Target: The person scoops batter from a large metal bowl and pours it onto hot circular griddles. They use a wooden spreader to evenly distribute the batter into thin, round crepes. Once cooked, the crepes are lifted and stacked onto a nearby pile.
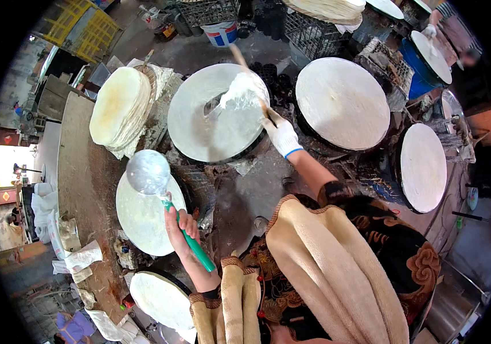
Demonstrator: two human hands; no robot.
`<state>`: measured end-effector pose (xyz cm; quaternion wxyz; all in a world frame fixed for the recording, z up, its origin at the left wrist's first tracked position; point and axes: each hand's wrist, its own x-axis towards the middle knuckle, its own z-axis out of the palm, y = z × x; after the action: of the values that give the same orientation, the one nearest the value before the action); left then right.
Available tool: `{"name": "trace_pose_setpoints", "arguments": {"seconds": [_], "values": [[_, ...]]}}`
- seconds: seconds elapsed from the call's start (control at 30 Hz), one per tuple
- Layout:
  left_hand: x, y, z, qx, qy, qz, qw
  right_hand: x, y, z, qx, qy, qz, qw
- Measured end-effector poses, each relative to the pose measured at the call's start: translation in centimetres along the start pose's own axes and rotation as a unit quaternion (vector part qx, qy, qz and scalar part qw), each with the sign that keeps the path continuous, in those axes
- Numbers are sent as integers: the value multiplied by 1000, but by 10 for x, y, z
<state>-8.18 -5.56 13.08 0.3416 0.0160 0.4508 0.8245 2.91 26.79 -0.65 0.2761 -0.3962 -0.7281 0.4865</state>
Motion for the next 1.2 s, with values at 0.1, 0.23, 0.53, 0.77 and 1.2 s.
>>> {"name": "trace_pose_setpoints", "arguments": {"seconds": [0.1,0.23,0.53,0.77,1.2], "values": [[16,-25,-16,-2,50,-105,993,-13,1,18,66,-53,159,984],[32,-48,-13,-78,35,-216,973,2,-33,18,163,-197,261,931],[43,-61,-21,-63,42,-216,973,-32,-14,-2,133,-132,158,969],[56,-68,-10,-21,46,-189,981,50,5,-36,95,-127,147,976],[161,-62,-23,20,48,-266,963,-14,-23,-73,59,-314,158,934]]}}
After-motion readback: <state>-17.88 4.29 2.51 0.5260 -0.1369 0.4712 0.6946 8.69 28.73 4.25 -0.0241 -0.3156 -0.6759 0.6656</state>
